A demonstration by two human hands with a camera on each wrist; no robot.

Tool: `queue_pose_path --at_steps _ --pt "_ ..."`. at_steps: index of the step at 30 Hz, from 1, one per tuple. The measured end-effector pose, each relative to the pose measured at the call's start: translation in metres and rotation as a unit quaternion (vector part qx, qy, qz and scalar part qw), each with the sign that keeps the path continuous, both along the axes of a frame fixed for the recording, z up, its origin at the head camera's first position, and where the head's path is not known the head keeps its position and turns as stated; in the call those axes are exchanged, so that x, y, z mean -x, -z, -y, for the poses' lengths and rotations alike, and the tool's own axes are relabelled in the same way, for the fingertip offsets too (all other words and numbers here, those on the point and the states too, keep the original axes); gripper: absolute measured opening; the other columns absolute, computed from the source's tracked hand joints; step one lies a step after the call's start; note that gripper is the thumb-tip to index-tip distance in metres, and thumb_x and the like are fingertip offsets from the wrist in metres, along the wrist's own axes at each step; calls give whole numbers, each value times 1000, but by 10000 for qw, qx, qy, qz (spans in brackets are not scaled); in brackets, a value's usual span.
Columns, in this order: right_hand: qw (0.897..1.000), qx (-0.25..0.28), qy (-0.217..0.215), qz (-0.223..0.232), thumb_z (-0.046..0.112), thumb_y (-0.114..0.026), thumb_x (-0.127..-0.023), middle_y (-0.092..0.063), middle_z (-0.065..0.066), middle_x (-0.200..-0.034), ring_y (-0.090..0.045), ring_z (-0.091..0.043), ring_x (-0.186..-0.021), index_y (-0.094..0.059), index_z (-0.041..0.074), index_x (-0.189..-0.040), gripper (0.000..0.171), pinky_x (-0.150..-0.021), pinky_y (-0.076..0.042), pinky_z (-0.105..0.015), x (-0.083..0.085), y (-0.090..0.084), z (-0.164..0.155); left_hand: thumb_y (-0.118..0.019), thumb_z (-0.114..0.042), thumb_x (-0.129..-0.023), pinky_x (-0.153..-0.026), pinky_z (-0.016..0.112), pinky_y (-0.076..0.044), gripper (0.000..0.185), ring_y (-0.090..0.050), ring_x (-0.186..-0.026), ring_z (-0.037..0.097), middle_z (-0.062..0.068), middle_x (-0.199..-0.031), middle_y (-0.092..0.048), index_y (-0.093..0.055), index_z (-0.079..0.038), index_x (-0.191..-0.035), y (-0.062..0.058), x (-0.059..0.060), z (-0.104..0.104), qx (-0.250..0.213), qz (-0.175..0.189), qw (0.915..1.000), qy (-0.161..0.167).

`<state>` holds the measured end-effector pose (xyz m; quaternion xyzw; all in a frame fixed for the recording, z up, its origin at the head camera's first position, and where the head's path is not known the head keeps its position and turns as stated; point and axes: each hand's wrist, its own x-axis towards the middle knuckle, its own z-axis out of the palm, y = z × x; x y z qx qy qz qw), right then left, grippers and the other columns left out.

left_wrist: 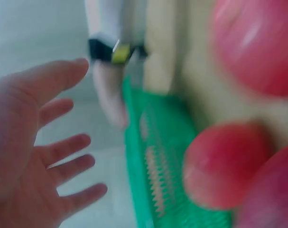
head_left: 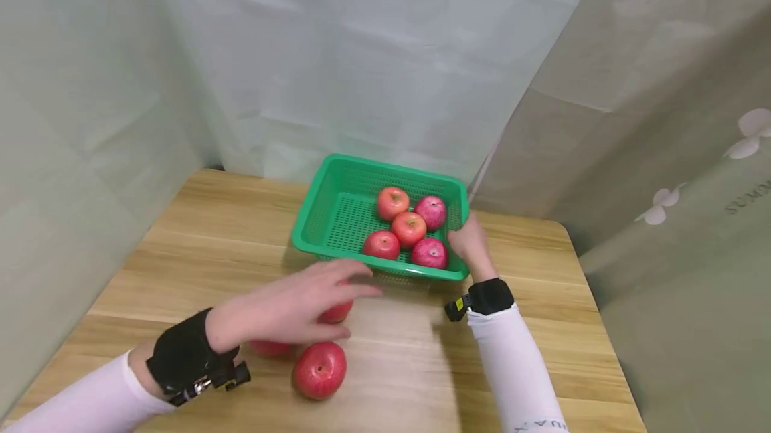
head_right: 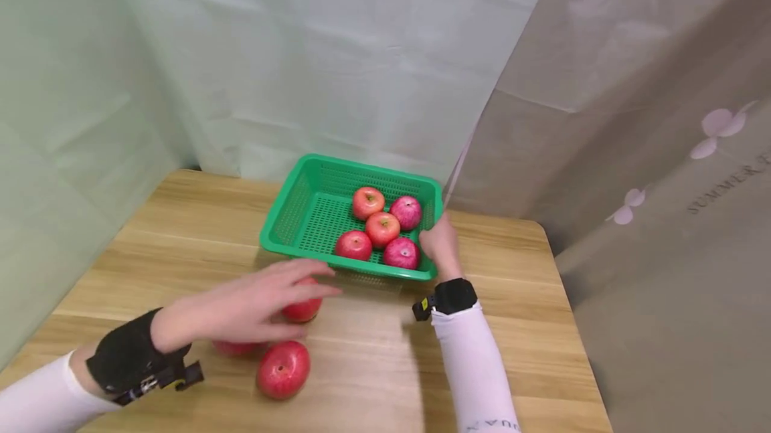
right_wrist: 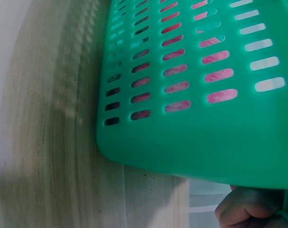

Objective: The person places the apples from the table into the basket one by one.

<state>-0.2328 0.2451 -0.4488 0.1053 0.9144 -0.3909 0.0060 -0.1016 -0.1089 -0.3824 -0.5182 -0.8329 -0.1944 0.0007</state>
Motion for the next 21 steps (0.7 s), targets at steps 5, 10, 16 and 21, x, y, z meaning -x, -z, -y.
queue_pose_path --at_steps 5,10,16,21 --pt "10000 30 -31 29 4 -59 -92 -57 -30 -138 -54 -45 -129 -43 -6 -147 58 -106 -48 -61 -2 -2 -2 -90 -41 -86 -109 46 -51 74 -52 -136 22 2 -150 -54 -58 -28 -152 25 -35 3 676 378 9958 490" --pt "10000 -1 -16 13 3 -58 -92 -58 -30 -135 -55 -44 -126 -44 -7 -145 56 -104 -49 -61 -5 1 -6 -97 -52 -73 -105 40 -51 85 -49 -131 17 -1 -143 -55 -62 -32 -148 44 -45 -1 1230 629 9885 621" --pt "10000 22 -36 -87 4 -58 -92 -59 -29 -135 -55 -43 -126 -46 -6 -142 53 -104 -49 -60 -3 -2 -1 -102 -46 -64 -104 42 -52 88 -48 -131 16 -3 -143 -55 -64 -36 -144 52 -46 0 1503 890 9830 568" --pt "10000 10 -21 -69 3 -57 -92 -58 -29 -135 -55 -44 -128 -45 -6 -143 53 -104 -49 -60 -2 -3 1 -103 -40 -63 -101 42 -55 87 -49 -128 16 -5 -138 -55 -65 -37 -140 56 -45 -1 1718 919 9794 523"
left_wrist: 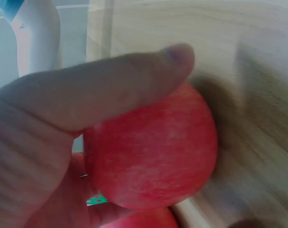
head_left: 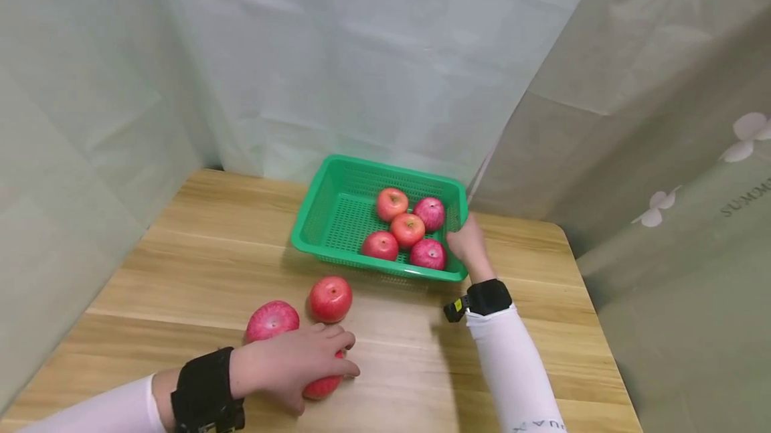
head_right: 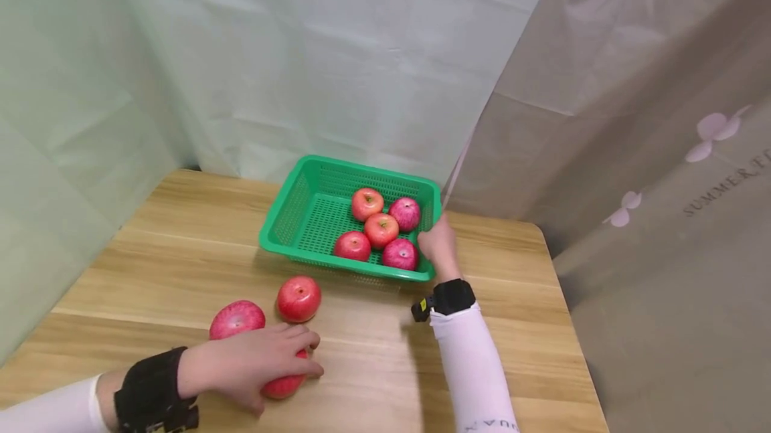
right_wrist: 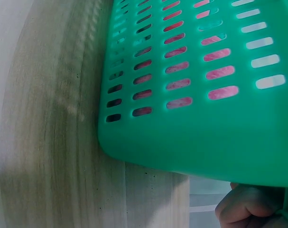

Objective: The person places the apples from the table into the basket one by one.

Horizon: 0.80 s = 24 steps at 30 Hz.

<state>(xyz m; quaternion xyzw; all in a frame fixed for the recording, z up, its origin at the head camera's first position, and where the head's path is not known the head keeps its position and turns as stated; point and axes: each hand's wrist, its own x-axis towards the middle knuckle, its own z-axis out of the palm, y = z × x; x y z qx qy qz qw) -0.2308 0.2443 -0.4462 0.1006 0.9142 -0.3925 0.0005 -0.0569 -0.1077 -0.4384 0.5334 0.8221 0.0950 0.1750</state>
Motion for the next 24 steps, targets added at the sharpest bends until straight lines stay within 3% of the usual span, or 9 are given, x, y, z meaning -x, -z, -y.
queue_pose_path --at_steps 9,13,19,24 --pt "9999 39 -3 94 5 -58 -92 -57 -31 -138 -54 -46 -130 -41 -7 -148 59 -106 -48 -61 3 3 0 -101 -34 -68 -99 34 -51 70 -50 -107 7 -13 -109 -54 -68 -35 -130 5 -3 -5 208 -629 9978 83" --pt "9999 11 30 125 6 -59 -92 -56 -31 -138 -53 -46 -131 -40 -7 -149 61 -106 -48 -61 3 2 -2 -101 -36 -68 -95 32 -53 75 -51 -109 6 -13 -113 -56 -66 -31 -135 -1 0 -6 79 -509 9986 128" --pt "9999 -51 17 93 5 -59 -91 -58 -31 -136 -55 -46 -129 -42 -7 -147 59 -105 -48 -61 3 4 -1 -95 -34 -75 -100 34 -53 75 -53 -115 8 -10 -125 -55 -59 -24 -140 -30 10 -4 -580 -300 9979 -46" --pt "9999 -73 25 78 5 -58 -91 -58 -31 -136 -54 -46 -129 -42 -7 -146 59 -106 -48 -60 3 4 -1 -92 -29 -75 -98 34 -54 71 -53 -115 10 -11 -124 -55 -54 -21 -134 -61 39 -4 -1299 -40 9896 -612"
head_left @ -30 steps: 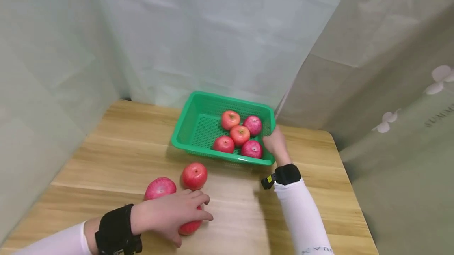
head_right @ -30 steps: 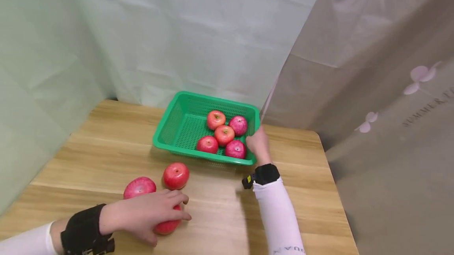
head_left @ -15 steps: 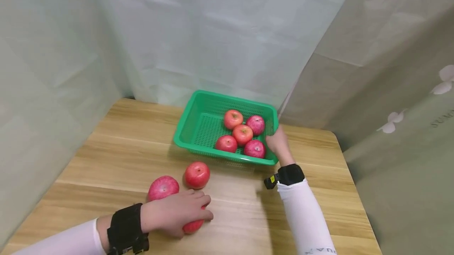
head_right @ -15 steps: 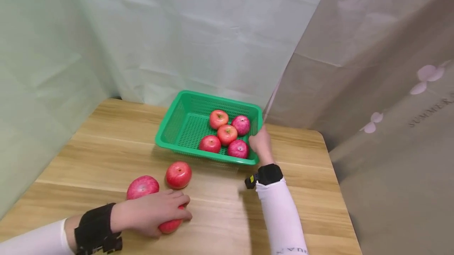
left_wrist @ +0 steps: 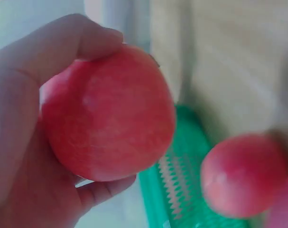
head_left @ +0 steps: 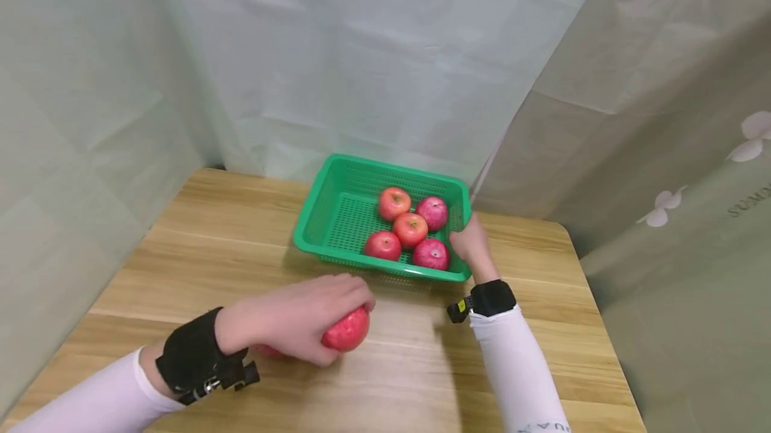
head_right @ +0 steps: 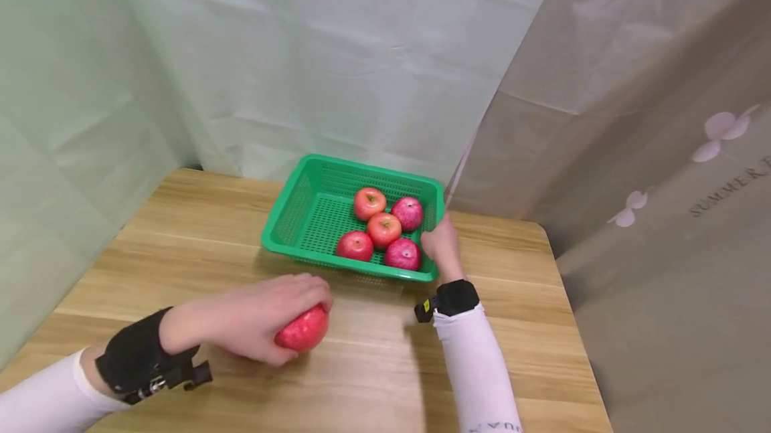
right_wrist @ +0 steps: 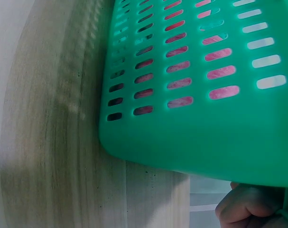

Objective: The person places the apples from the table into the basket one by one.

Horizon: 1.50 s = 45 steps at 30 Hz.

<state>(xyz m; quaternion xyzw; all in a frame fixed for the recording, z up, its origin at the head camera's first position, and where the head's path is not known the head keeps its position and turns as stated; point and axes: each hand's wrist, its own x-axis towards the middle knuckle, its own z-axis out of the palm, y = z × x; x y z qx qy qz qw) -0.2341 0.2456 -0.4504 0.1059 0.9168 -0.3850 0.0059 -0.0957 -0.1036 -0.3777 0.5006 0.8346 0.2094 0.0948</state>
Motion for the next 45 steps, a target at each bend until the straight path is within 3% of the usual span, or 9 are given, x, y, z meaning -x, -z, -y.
queue_pose_path --at_steps 4,9,16,20,23,26,31,39,45 --pt "10000 58 50 -14 3 -59 -90 -58 -30 -136 -54 -45 -127 -43 -7 -146 58 -106 -48 -60 -3 0 -3 -92 -28 -77 -89 32 -57 68 -54 -113 11 -8 -121 -57 -53 -16 -132 -18 34 -3 -554 101 9975 -432" --pt "9999 14 86 -60 4 -59 -90 -59 -30 -134 -55 -45 -125 -45 -7 -144 57 -104 -48 -60 -6 -2 -7 -91 -28 -80 -87 37 -58 69 -57 -111 21 6 -122 -59 -53 -6 -133 -24 82 -10 -796 19 9900 -1167" --pt "9999 -7 160 -12 5 -58 -91 -57 -31 -140 -54 -46 -132 -42 -6 -149 61 -107 -47 -60 -8 -1 -6 -83 -27 -81 -82 42 -57 66 -59 -101 29 17 -119 -55 -50 -1 -133 -22 140 -31 33 180 9767 -2138" --pt "9998 -20 195 -25 5 -58 -91 -57 -31 -140 -54 -46 -132 -41 -6 -150 63 -106 -48 -60 -9 -1 -4 -81 -26 -82 -95 49 -55 76 -59 -117 38 26 -133 -52 -45 1 -143 -15 160 -44 512 453 9670 -2454" --pt "9998 -37 187 -90 5 -58 -91 -58 -31 -138 -55 -46 -130 -42 -7 -148 61 -105 -49 -60 -9 0 -2 -80 -29 -88 -111 56 -47 92 -47 -140 47 35 -154 -39 -31 4 -159 -10 167 -51 800 727 9574 -2678" --pt "9998 29 159 -125 5 -59 -91 -59 -30 -136 -55 -45 -127 -44 -7 -145 58 -104 -49 -60 -9 -1 0 -78 -32 -93 -118 58 -39 102 -34 -151 50 37 -165 -24 -17 4 -166 -4 173 -57 1047 938 9461 -2919" --pt "9999 90 108 -77 4 -61 -92 -60 -28 -134 -56 -43 -126 -45 -6 -143 54 -104 -49 -59 -7 -3 3 -77 -34 -95 -118 59 -39 101 -36 -150 49 35 -165 -26 -17 4 -167 5 176 -63 1128 973 9344 -3235" --pt "9998 48 93 -179 5 -62 -90 -60 -30 -133 -57 -45 -126 -44 -7 -144 58 -103 -50 -59 -11 -5 9 -77 -36 -96 -117 59 -41 96 -41 -146 52 36 -163 -33 -24 7 -163 13 171 -68 1175 929 9264 -3456" --pt "9999 -65 84 -59 6 -61 -90 -60 -31 -134 -57 -46 -128 -44 -8 -145 58 -104 -50 -59 -13 0 13 -76 -39 -97 -118 58 -39 98 -40 -146 54 40 -162 -31 -21 9 -163 25 167 -63 1278 944 9226 -3516"
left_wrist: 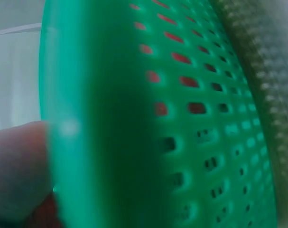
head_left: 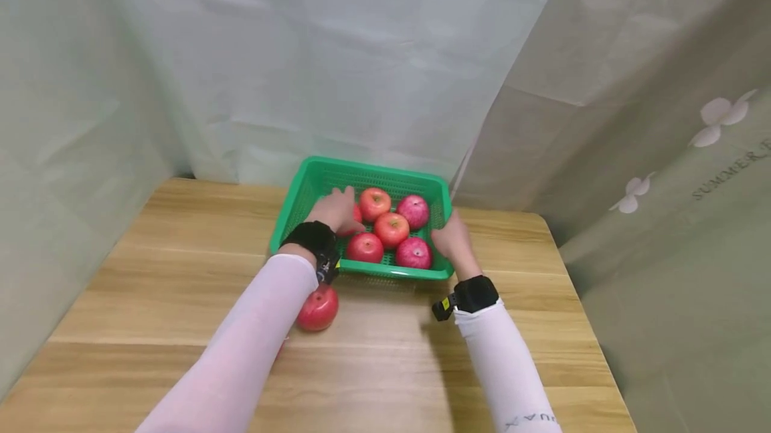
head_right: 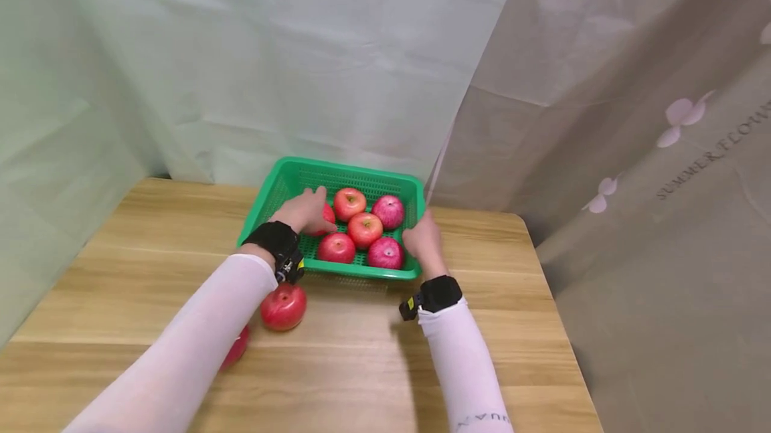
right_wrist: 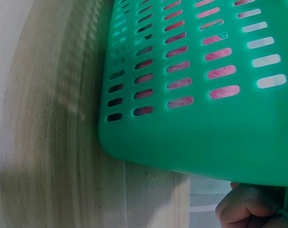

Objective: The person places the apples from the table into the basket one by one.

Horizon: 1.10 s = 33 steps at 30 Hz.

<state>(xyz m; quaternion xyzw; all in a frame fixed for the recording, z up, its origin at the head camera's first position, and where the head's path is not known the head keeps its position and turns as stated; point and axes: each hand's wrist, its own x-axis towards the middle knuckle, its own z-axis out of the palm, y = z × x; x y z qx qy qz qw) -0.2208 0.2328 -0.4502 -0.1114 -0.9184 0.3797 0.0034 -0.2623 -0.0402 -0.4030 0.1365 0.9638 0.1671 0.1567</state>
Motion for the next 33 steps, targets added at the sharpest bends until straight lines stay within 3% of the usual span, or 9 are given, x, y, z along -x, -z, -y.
queue_pose_path --at_steps 6,16,23,29,33 --pt "10000 43 -1 -57 6 -61 -92 -60 -29 -134 -58 -45 -127 -44 -6 -145 57 -103 -51 -58 3 -2 1 -76 -40 -96 -115 60 -42 96 -43 -143 53 38 -158 -36 -24 9 -161 8 3 2 -177 -76 9998 -78" --pt "10000 69 19 34 6 -62 -91 -60 -29 -136 -57 -44 -128 -45 -6 -145 58 -104 -50 -58 1 -1 2 -73 -43 -98 -116 60 -42 96 -38 -149 49 35 -165 -30 -23 5 -165 23 8 0 -321 83 9994 -28" --pt "10000 73 0 20 5 -61 -92 -61 -28 -135 -58 -44 -127 -46 -6 -144 56 -103 -51 -58 0 -2 2 -69 -45 -100 -117 60 -40 89 -38 -149 49 34 -166 -28 -29 2 -164 24 9 3 -456 57 9989 95" --pt "10000 35 -13 75 6 -62 -92 -60 -29 -135 -58 -44 -126 -45 -7 -145 57 -102 -52 -58 -1 -2 3 -65 -46 -101 -118 61 -39 84 -35 -152 47 31 -168 -26 -32 -1 -164 25 8 9 -742 245 9968 138" --pt "10000 30 -6 43 7 -61 -93 -60 -29 -135 -58 -44 -126 -45 -7 -144 56 -103 -51 -58 -1 -2 2 -61 -48 -101 -118 61 -38 84 -35 -151 45 28 -168 -26 -29 -6 -166 27 10 11 -855 260 9957 249"
